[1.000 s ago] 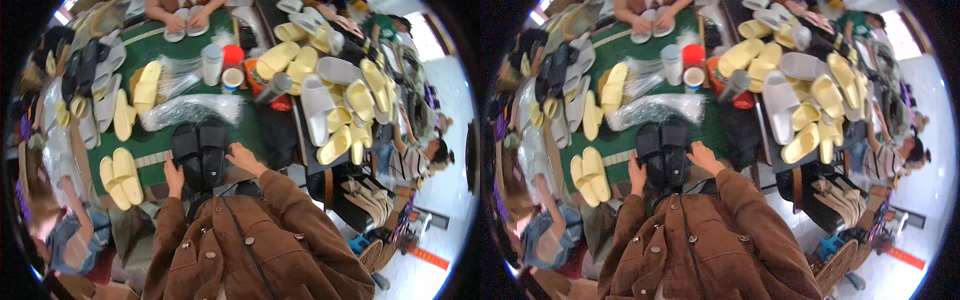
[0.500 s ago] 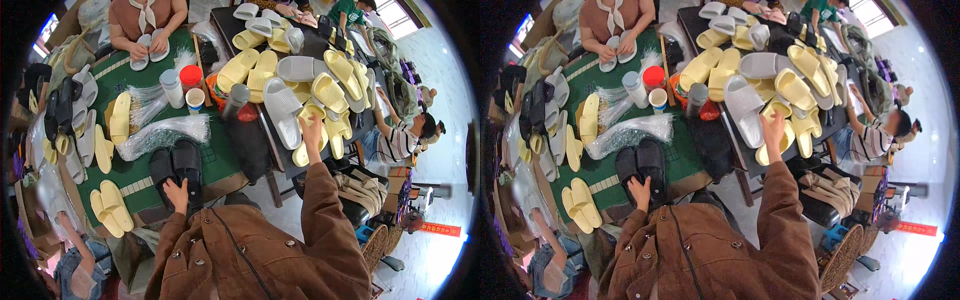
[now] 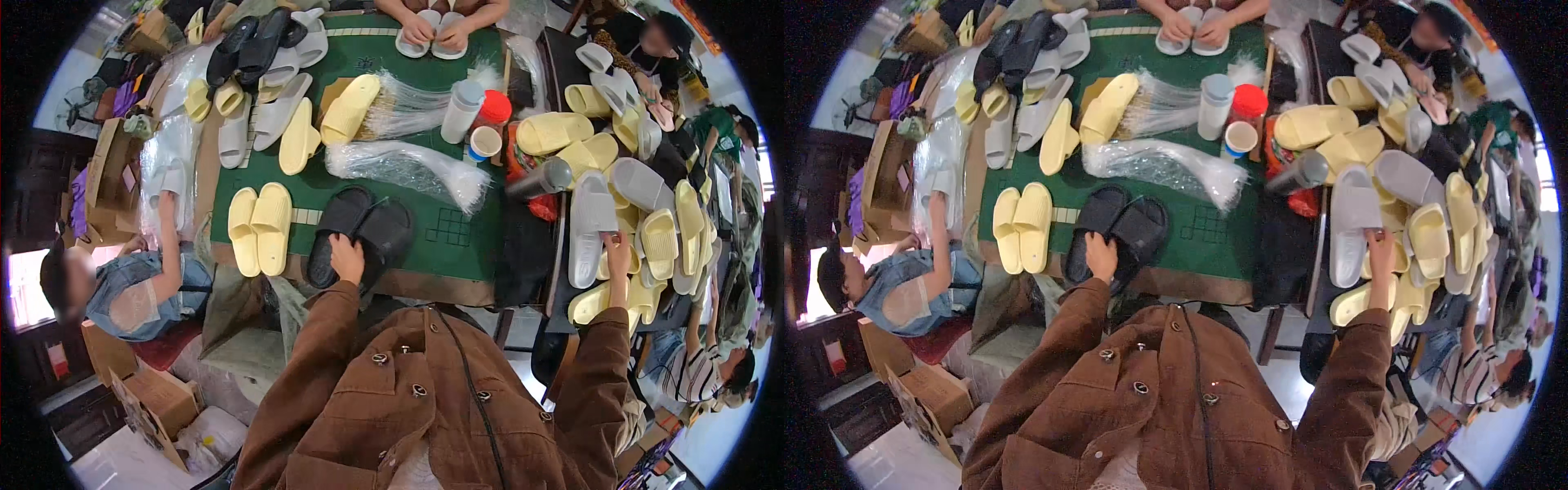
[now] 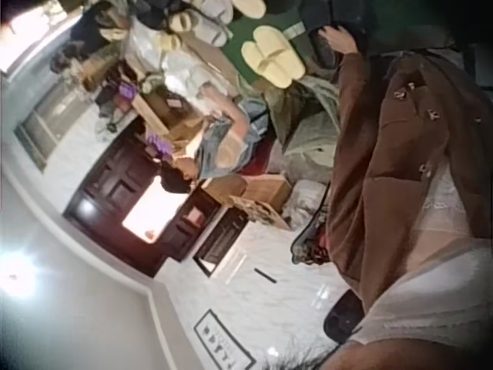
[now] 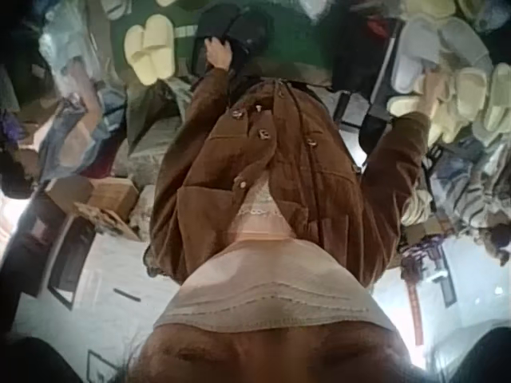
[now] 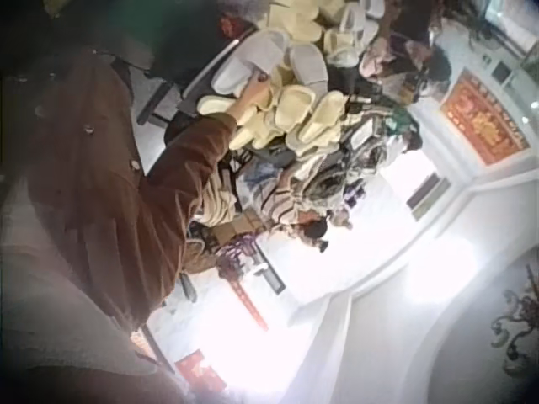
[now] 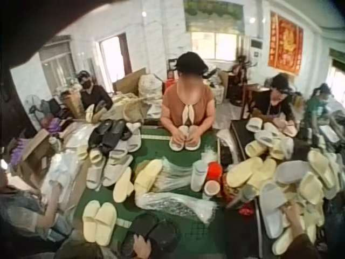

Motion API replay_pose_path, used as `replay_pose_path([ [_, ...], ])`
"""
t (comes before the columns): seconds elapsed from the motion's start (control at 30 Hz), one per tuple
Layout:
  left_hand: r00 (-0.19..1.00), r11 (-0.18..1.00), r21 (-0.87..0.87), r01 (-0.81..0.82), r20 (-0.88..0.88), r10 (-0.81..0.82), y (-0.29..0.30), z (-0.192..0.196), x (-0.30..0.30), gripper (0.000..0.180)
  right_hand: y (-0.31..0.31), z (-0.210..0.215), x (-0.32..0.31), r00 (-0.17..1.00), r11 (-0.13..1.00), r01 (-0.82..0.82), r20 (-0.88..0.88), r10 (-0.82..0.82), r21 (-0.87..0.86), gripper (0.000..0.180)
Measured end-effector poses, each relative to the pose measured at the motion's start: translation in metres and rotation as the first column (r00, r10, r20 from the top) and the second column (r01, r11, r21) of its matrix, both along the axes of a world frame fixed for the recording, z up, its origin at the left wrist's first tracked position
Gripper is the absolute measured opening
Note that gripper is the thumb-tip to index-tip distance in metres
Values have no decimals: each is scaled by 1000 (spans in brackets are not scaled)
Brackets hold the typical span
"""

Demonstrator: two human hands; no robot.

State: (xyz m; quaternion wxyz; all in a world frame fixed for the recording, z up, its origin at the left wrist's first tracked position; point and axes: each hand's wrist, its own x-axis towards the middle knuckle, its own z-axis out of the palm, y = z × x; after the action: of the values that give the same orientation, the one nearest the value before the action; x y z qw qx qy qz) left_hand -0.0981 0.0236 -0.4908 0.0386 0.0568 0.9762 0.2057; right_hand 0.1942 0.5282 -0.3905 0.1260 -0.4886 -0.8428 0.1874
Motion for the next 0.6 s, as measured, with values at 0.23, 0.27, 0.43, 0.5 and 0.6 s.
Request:
replay_pose_path([
  [0.23,997,996,-46,-82,-19,81,-79,-33,-87,29,41,-7,6,990,986,72,111,-89,154,28],
  [0.27,988,995,-43,-93,-127,87,-94,-45,-97,30,43,3,-1,996,978,41,67,-56,204,25],
  [0.43,971,888,392,-240,107,215,-143,-75,-112,50,29,98,-31,990,934,109,-122,-71,340,25],
  [0.5,976,947,253,-200,-33,215,-137,-69,-104,53,32,129,-24,978,923,95,-207,-17,373,25],
  [0.6,952,908,368,-199,-146,268,-105,-38,-66,48,24,173,2,963,927,177,-252,-94,332,27],
])
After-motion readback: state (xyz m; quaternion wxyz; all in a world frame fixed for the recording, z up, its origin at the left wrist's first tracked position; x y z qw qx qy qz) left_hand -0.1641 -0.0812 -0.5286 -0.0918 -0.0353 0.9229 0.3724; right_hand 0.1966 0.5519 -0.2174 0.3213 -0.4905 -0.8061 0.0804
